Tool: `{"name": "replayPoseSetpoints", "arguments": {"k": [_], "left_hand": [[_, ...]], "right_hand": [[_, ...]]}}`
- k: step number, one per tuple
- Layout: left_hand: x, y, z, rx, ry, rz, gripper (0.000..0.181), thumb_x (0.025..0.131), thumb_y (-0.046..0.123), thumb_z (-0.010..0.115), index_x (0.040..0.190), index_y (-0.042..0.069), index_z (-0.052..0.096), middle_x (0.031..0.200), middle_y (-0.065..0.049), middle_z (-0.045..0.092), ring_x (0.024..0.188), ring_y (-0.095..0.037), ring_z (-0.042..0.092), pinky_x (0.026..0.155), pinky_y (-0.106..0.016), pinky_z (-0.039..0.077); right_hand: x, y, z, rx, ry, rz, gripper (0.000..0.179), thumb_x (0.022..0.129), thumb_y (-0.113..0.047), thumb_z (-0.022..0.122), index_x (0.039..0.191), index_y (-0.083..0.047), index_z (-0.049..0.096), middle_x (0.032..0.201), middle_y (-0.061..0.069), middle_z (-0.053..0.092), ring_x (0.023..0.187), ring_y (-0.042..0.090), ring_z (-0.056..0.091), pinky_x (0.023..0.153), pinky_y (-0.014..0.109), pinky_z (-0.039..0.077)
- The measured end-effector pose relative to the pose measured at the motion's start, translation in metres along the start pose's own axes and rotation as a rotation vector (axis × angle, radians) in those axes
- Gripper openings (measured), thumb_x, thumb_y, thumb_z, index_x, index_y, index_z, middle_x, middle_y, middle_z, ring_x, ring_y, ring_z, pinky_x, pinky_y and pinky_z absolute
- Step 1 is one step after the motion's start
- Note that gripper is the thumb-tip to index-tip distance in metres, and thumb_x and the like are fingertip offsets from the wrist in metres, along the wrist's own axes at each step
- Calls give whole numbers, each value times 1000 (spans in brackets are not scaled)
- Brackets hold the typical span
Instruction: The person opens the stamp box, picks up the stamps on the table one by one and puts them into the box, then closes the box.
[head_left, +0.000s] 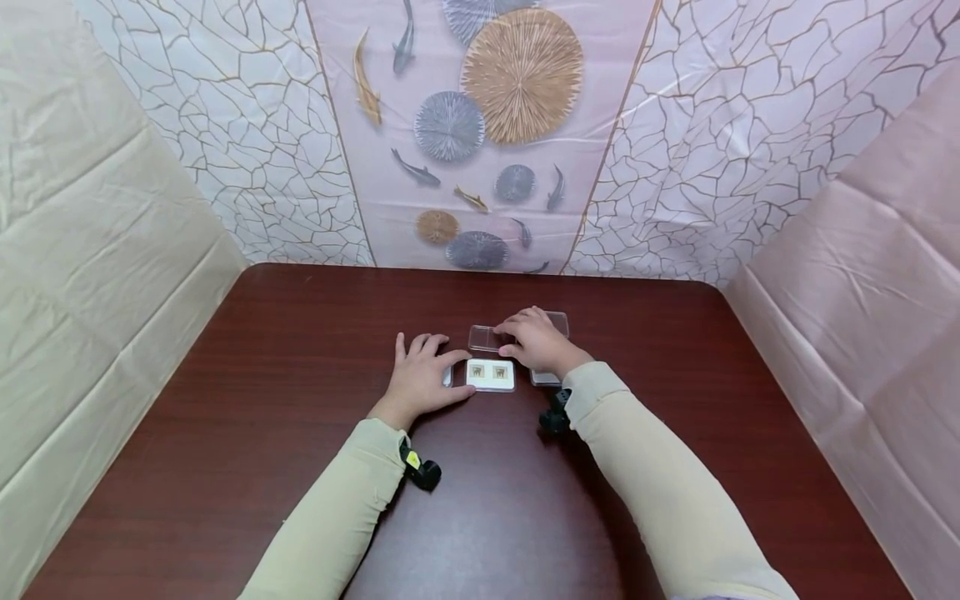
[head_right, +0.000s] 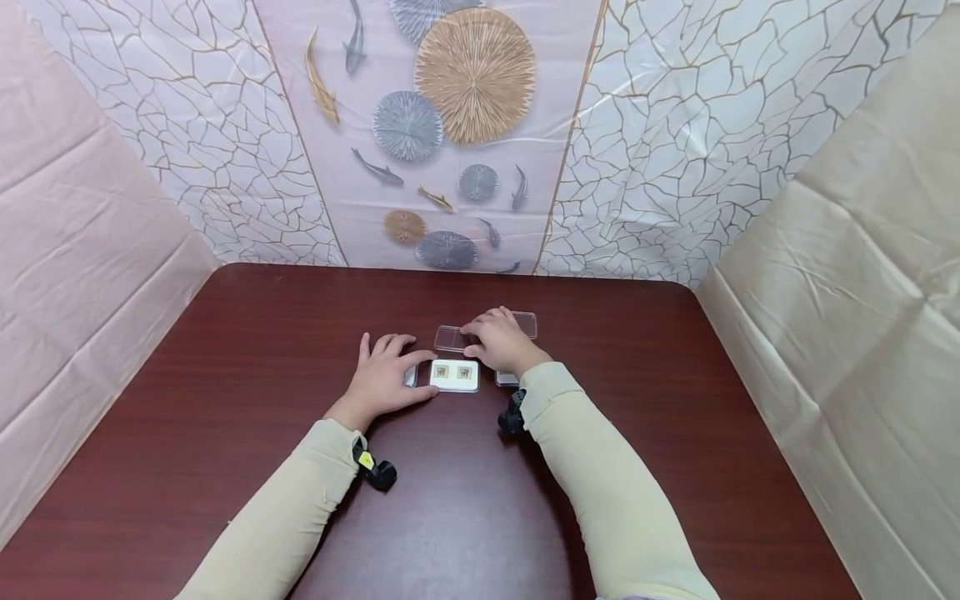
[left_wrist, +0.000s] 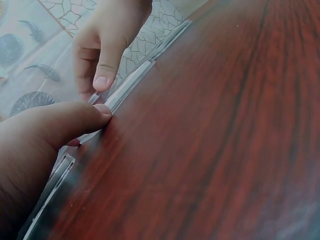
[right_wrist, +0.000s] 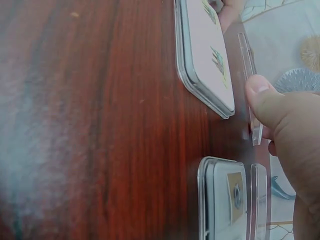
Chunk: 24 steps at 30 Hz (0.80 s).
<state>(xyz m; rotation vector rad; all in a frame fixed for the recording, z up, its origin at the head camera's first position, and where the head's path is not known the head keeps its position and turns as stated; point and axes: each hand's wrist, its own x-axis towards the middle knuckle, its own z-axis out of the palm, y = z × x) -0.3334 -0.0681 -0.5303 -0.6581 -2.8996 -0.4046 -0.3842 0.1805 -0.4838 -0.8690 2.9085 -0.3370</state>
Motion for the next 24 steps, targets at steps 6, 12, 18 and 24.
{"name": "replayPoseSetpoints", "arguments": {"k": [6, 12, 18, 24], "left_hand": [[0, 0, 0, -7, -14, -12, 63, 80, 72, 65, 134, 39, 64, 148, -5, 47, 138, -32, 35, 116, -69, 2], [1, 2, -2, 1, -23, -22, 62, 81, 72, 64, 134, 40, 64, 148, -4, 48, 139, -34, 35, 115, -70, 4], [0, 4, -5, 2, -19, -25, 62, 81, 72, 66, 133, 39, 65, 147, -3, 49, 139, -33, 36, 115, -70, 5], [-1, 4, -6, -12, -33, -41, 62, 80, 70, 67, 133, 38, 65, 149, -3, 48, 140, -34, 34, 116, -68, 2]], "right_hand": [[-8, -1, 1, 10, 27, -67, 40, 98, -28, 67, 134, -9, 65, 133, 12, 64, 130, 32, 52, 121, 53, 18], [-17, -2, 3, 10, 27, -118, 41, 98, -27, 68, 134, -7, 65, 132, 12, 64, 130, 32, 53, 121, 50, 20], [-26, -4, 7, 3, 42, -154, 40, 98, -28, 68, 133, -8, 66, 131, 12, 64, 130, 34, 51, 120, 51, 22], [-32, -6, 11, 14, 56, -171, 40, 97, -28, 69, 132, -9, 66, 130, 11, 65, 126, 31, 51, 114, 49, 31]]}}
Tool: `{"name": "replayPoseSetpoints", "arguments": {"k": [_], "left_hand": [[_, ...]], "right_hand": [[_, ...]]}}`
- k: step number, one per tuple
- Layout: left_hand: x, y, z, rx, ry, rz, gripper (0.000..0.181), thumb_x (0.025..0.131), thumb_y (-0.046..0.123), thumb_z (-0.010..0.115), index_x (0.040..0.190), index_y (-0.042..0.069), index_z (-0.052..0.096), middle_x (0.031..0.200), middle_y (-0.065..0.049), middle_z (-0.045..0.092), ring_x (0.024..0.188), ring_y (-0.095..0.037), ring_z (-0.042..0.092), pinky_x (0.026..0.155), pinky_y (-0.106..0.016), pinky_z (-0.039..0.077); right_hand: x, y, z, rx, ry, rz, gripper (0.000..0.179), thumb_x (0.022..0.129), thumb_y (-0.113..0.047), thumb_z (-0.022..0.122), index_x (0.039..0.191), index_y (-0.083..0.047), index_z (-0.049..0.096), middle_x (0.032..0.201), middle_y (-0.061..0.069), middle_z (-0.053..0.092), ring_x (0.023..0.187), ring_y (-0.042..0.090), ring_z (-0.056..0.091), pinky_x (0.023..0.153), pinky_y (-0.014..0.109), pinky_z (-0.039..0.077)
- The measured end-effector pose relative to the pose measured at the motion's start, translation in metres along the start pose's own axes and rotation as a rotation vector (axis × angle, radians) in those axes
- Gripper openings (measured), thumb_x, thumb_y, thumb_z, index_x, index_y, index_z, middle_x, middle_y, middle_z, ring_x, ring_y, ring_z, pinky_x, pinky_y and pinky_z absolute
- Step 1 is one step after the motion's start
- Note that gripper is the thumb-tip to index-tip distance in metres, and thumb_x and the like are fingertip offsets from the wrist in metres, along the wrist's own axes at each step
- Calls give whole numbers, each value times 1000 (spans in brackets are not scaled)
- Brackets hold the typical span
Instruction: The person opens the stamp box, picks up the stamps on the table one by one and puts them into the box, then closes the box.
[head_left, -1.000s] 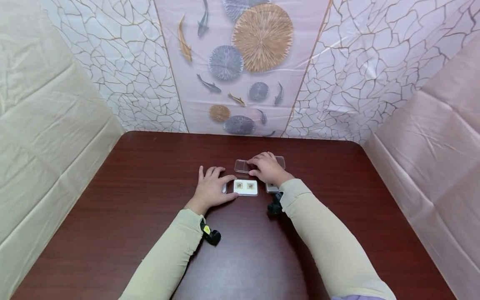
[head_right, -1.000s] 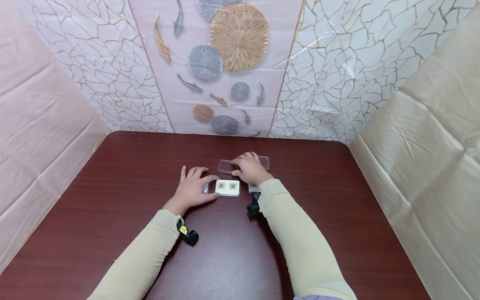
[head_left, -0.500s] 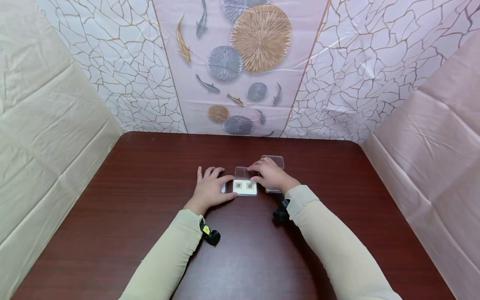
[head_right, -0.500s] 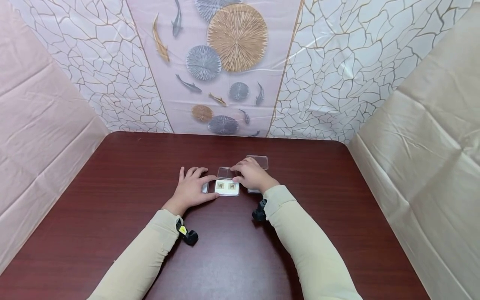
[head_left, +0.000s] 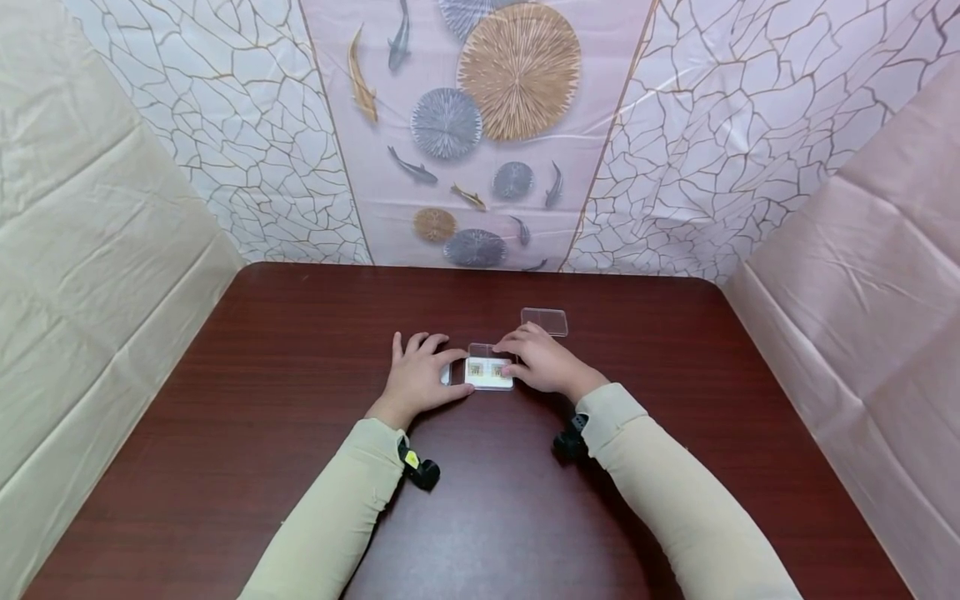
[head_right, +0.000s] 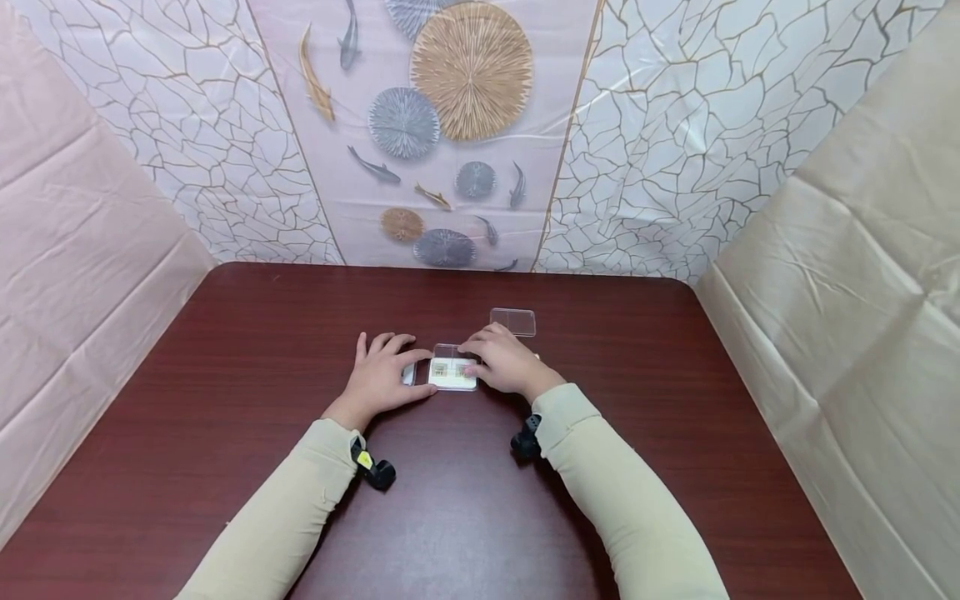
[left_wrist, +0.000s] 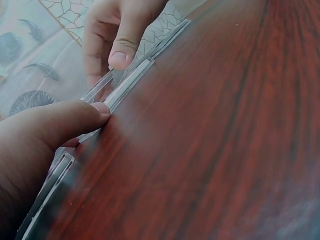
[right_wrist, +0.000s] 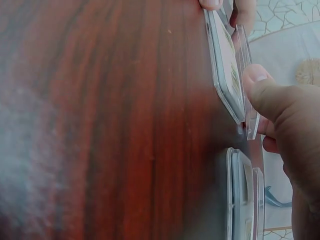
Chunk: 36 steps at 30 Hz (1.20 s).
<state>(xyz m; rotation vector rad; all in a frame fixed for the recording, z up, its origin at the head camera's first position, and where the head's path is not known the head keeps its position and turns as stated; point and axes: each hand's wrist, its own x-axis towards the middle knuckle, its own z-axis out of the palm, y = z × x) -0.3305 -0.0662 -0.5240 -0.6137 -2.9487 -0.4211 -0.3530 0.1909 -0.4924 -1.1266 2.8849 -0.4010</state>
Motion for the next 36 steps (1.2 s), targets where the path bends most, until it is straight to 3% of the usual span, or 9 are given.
{"name": "replayPoseSetpoints", "arguments": {"k": [5, 13, 19, 26, 36], "left_hand": [[0, -3, 2, 1, 26, 13, 62, 79, 70, 68, 131, 37, 66, 147, -3, 49, 139, -34, 36, 116, -69, 4], [0, -5, 3, 4, 57, 28, 63, 78, 70, 68, 130, 36, 66, 145, -3, 51, 138, -36, 38, 115, -71, 7], [0, -4, 2, 1, 46, 38, 61, 79, 69, 68, 130, 36, 66, 144, -4, 51, 139, -35, 37, 115, -70, 6], [-1, -4, 3, -5, 51, 55, 63, 78, 70, 67, 131, 37, 65, 144, -4, 51, 139, -33, 36, 116, -70, 6], [-1, -3, 2, -14, 81, 86, 61, 79, 69, 68, 130, 35, 67, 141, -5, 53, 138, -34, 37, 115, -70, 8]], "right_hand": [[-3, -3, 1, -7, 12, -16, 38, 96, -29, 70, 129, -10, 68, 128, 9, 66, 121, 28, 52, 107, 47, 38], [-6, -10, -1, -23, 30, -57, 38, 94, -29, 73, 126, -9, 69, 125, 11, 65, 122, 30, 54, 116, 50, 29], [-8, -15, 1, -3, 29, -44, 39, 93, -29, 74, 126, -9, 69, 126, 12, 65, 125, 31, 53, 118, 52, 25], [-10, -16, 7, -23, 64, -48, 39, 92, -31, 75, 125, -9, 69, 123, 11, 65, 119, 30, 54, 109, 49, 37], [-11, -18, 9, -56, 69, -29, 41, 91, -34, 76, 124, -11, 70, 122, 10, 65, 117, 28, 54, 107, 45, 39]]}}
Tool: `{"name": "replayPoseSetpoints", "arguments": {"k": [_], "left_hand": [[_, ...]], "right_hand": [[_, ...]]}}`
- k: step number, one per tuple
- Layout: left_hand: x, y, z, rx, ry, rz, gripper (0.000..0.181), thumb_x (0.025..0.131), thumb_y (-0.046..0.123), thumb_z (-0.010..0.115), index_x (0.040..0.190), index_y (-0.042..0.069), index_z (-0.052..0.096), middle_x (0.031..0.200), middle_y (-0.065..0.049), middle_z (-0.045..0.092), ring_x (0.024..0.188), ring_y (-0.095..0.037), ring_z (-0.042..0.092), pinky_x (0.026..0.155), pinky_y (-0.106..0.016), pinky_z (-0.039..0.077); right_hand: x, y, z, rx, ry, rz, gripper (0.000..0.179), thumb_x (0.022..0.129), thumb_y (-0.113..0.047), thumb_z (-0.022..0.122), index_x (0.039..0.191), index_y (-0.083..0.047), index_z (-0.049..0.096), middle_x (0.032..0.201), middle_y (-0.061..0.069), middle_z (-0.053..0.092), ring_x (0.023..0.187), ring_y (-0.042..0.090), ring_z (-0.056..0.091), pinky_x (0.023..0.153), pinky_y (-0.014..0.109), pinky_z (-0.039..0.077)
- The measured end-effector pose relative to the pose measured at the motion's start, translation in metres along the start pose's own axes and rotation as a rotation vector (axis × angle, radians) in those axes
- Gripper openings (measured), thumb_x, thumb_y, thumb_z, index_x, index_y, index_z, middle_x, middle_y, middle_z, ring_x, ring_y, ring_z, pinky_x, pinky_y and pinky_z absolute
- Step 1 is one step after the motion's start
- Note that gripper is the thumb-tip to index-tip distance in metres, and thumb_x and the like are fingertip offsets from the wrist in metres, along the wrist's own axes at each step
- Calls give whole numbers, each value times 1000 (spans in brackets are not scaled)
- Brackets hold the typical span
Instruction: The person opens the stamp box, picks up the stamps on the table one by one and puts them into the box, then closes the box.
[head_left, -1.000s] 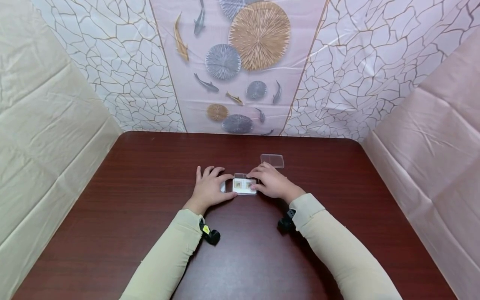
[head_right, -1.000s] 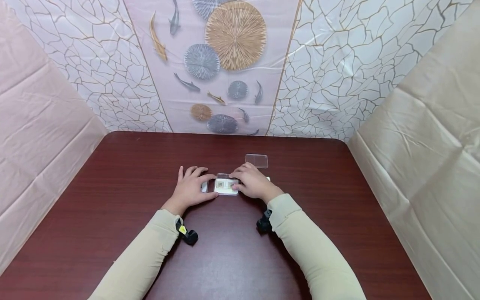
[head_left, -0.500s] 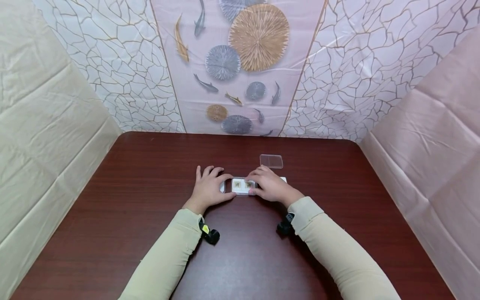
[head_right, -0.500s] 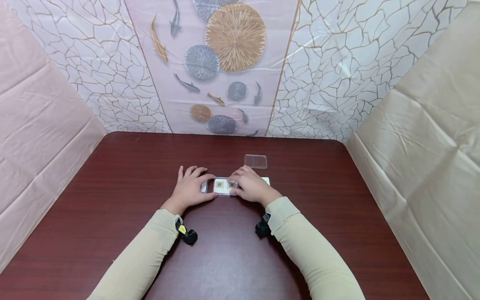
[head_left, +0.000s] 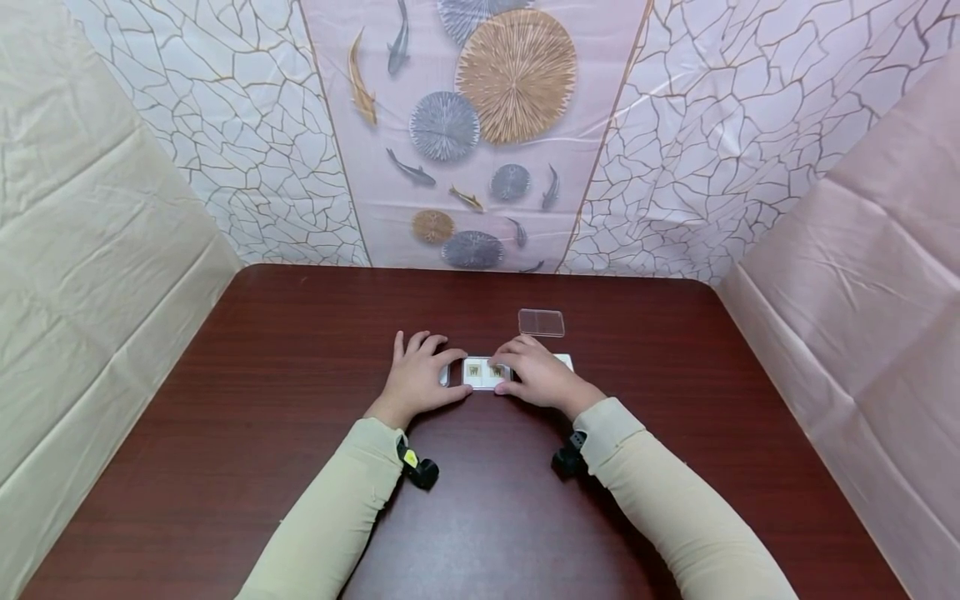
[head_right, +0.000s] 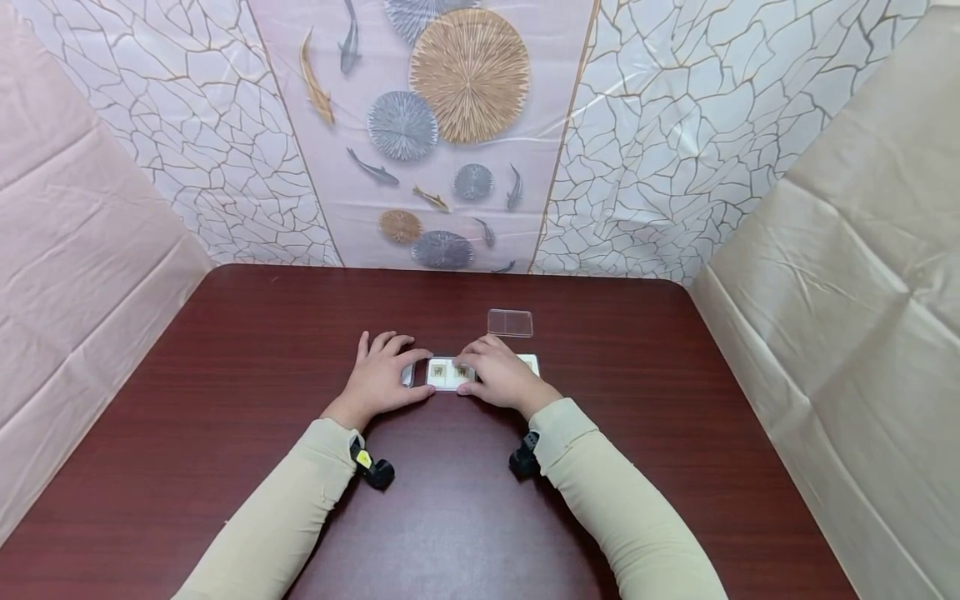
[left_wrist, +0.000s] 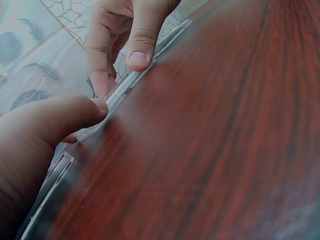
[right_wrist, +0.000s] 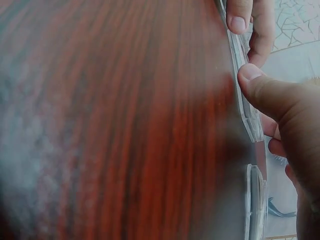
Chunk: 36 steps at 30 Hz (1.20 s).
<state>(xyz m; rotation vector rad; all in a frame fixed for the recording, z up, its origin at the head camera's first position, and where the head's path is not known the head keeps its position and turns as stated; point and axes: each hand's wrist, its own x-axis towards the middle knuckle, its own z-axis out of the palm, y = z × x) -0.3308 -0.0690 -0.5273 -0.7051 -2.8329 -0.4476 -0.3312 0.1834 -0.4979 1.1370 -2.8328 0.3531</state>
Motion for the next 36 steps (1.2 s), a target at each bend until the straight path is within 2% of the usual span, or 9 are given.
{"name": "replayPoseSetpoints", "arguments": {"k": [9, 17, 26, 31, 36], "left_hand": [[2, 2, -1, 2, -20, -15, 60, 81, 68, 67, 131, 35, 67, 143, -5, 52, 139, -34, 35, 116, -69, 7], [4, 6, -5, 7, -45, -21, 59, 83, 65, 68, 132, 33, 67, 144, -7, 51, 140, -35, 34, 116, -69, 6], [3, 9, -10, 56, -86, -34, 59, 86, 65, 65, 136, 33, 64, 147, -6, 49, 142, -37, 32, 115, -70, 9], [1, 8, -7, 59, -73, -34, 60, 85, 64, 65, 135, 31, 64, 146, -7, 50, 140, -37, 35, 115, -70, 10], [1, 6, -2, 56, -40, -63, 58, 84, 60, 65, 133, 28, 65, 143, -6, 52, 138, -36, 37, 116, -68, 9]], "right_hand": [[0, 1, -1, -17, 5, 4, 43, 90, -37, 77, 124, -10, 70, 122, 8, 66, 119, 28, 56, 111, 45, 36], [0, 0, -5, -15, -24, 112, 57, 85, -42, 80, 132, -11, 66, 131, 7, 66, 132, 31, 52, 118, 50, 28], [3, -6, -6, -44, -61, 155, 54, 85, -44, 79, 131, -18, 68, 130, 1, 68, 141, 31, 44, 117, 59, 24], [4, -8, -2, -51, -59, 170, 53, 85, -44, 79, 131, -19, 68, 131, -1, 67, 141, 31, 44, 118, 58, 24], [8, -11, 2, -63, -52, 184, 54, 88, -46, 75, 134, -18, 67, 135, 2, 64, 142, 31, 42, 118, 58, 23]]}}
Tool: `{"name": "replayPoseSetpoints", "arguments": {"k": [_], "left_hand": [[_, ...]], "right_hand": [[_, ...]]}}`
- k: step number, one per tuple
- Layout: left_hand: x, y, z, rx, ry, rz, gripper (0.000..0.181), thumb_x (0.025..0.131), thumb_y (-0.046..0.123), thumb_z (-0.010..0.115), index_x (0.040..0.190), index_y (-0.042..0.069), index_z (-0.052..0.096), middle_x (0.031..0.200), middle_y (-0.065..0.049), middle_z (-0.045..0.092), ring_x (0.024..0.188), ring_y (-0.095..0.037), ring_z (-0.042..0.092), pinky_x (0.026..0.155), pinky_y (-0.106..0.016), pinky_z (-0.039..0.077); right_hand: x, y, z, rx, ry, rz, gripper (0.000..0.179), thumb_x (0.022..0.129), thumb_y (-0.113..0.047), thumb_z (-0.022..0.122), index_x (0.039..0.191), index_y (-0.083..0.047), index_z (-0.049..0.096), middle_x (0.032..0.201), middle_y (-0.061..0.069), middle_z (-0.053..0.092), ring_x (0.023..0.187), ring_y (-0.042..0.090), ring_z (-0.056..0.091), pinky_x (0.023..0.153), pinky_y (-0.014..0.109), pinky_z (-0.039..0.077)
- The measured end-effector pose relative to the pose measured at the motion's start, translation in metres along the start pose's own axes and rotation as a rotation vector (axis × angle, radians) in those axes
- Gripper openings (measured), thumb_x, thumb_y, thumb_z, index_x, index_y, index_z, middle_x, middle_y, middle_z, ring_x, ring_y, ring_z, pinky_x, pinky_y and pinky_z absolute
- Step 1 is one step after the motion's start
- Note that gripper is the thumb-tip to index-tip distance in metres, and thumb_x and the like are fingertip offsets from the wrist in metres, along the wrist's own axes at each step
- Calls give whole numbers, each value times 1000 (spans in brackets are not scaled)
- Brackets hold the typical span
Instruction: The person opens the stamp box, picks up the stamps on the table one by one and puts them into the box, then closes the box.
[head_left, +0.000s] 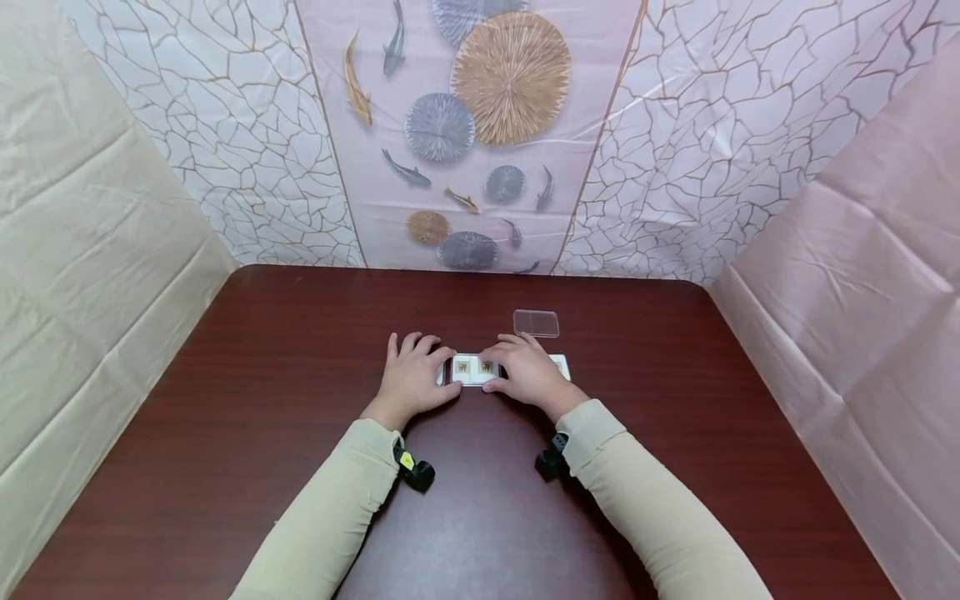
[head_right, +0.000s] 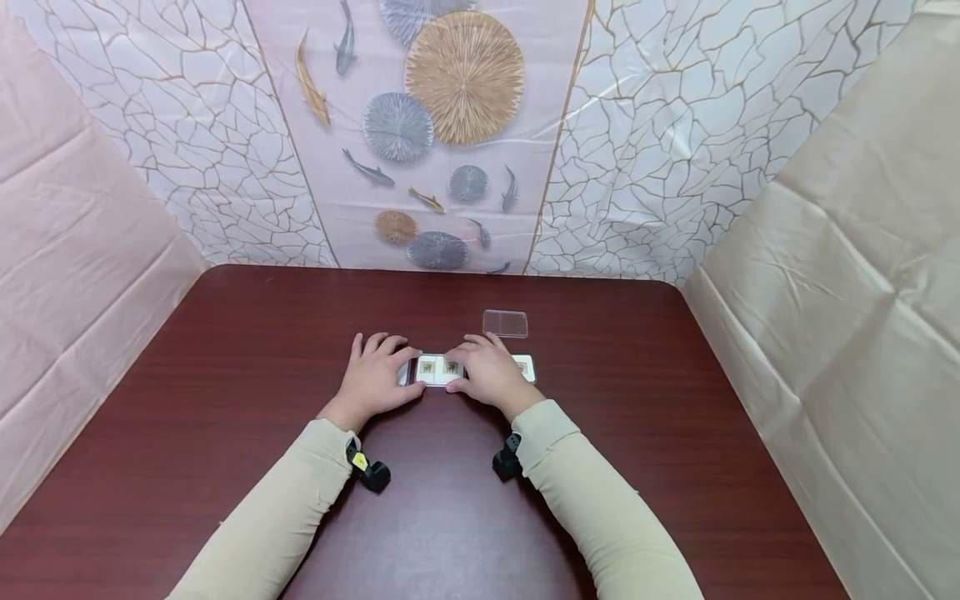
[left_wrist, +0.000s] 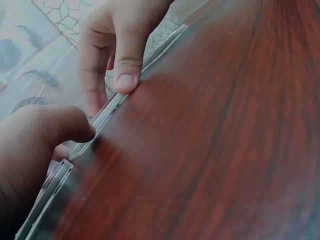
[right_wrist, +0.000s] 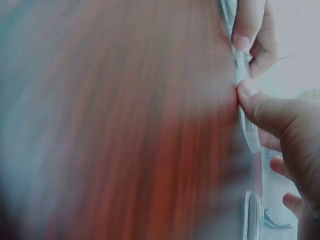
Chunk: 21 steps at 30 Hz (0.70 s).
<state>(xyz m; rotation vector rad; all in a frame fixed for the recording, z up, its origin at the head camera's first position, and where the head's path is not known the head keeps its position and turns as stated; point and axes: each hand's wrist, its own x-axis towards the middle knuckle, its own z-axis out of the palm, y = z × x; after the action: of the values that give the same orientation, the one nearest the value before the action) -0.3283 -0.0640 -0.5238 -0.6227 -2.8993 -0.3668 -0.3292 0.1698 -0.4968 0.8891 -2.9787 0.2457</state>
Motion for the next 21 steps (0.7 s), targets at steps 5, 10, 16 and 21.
{"name": "replayPoseSetpoints", "arguments": {"k": [5, 10, 16, 21], "left_hand": [[1, -2, 3, -6, 9, -16, 58, 85, 59, 63, 133, 27, 65, 143, -6, 52, 137, -36, 38, 117, -67, 9], [-1, -3, 3, -8, 20, -28, 58, 83, 58, 65, 132, 27, 64, 142, -6, 53, 136, -36, 39, 116, -68, 10], [-1, -1, 3, -1, 6, -49, 68, 83, 63, 61, 140, 24, 57, 141, -4, 54, 136, -34, 38, 118, -65, 8], [1, 5, 4, -6, 29, -37, 71, 83, 62, 61, 143, 24, 54, 139, -4, 55, 136, -33, 39, 118, -65, 8]], "right_hand": [[3, -2, 2, 1, -1, 29, 55, 87, -46, 76, 134, -19, 66, 136, 2, 64, 143, 31, 41, 119, 57, 23], [5, 0, 2, 53, 2, 17, 55, 87, -45, 77, 134, -19, 66, 137, 2, 63, 145, 32, 38, 119, 58, 20], [1, 23, -8, 227, 55, -7, 55, 89, -36, 77, 137, -12, 63, 144, 12, 57, 144, 40, 37, 118, 59, 21], [-3, 59, -22, 285, 126, 76, 50, 93, -23, 75, 137, -6, 62, 144, 17, 56, 140, 38, 42, 117, 53, 28]]}}
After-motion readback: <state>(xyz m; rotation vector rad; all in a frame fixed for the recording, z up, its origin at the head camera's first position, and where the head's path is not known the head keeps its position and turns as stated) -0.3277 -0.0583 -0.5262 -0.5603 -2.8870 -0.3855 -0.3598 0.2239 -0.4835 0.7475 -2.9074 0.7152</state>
